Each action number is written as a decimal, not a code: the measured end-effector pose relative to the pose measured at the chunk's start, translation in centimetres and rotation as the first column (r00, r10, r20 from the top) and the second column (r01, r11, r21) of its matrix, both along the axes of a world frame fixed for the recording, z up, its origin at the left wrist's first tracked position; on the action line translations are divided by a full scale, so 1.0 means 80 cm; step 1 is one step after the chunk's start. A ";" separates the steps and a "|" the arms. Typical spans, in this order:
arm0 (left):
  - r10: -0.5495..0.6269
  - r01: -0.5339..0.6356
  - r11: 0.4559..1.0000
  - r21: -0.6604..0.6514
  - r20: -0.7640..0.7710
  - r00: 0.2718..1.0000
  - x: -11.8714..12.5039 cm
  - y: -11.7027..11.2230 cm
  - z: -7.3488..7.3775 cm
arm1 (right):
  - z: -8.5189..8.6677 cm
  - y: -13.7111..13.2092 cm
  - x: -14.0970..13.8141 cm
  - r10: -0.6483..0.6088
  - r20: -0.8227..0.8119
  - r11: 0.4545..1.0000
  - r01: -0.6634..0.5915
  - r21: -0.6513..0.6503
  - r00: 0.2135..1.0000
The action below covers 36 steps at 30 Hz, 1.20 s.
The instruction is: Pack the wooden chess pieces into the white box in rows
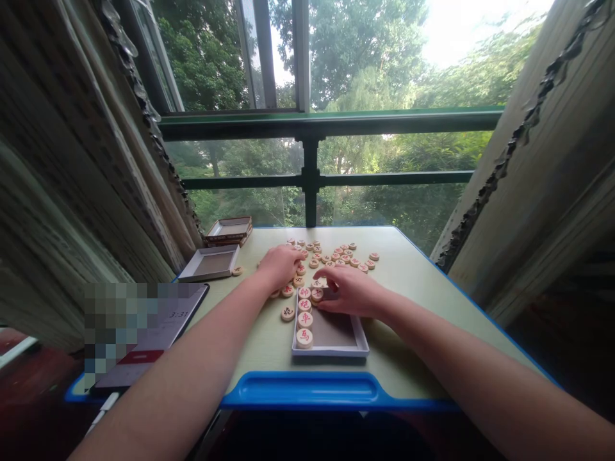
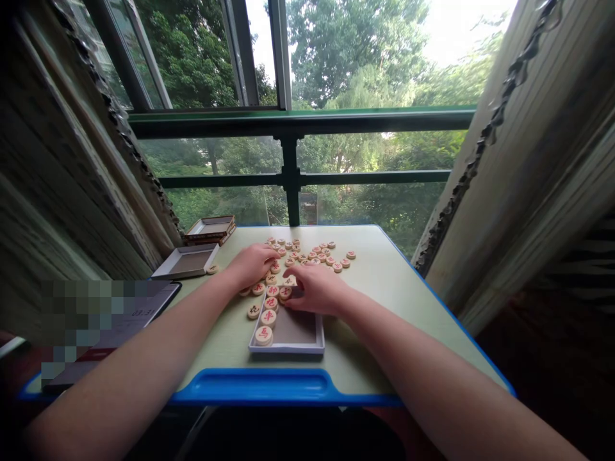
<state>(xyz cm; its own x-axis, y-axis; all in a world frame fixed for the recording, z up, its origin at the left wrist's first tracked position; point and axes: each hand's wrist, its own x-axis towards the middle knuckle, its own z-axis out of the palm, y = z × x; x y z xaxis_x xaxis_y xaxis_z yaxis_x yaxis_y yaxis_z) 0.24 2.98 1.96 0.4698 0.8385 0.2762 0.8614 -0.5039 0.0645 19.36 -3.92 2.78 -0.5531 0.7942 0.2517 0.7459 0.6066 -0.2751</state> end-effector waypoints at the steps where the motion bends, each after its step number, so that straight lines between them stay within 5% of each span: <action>1: 0.001 -0.001 1.000 -0.001 -0.002 1.000 0.000 0.000 0.000 | -0.001 0.001 0.000 0.004 0.000 1.000 -0.004 0.004 1.000; 21: -0.009 0.010 1.000 0.016 -0.025 1.000 0.002 0.000 0.000 | 0.004 0.000 -0.002 0.102 0.028 0.995 -0.103 0.017 0.994; 36: 0.058 -0.059 0.998 -0.010 -0.072 0.996 -0.003 0.004 -0.003 | 0.008 -0.002 -0.005 0.041 0.037 0.999 -0.041 -0.004 0.998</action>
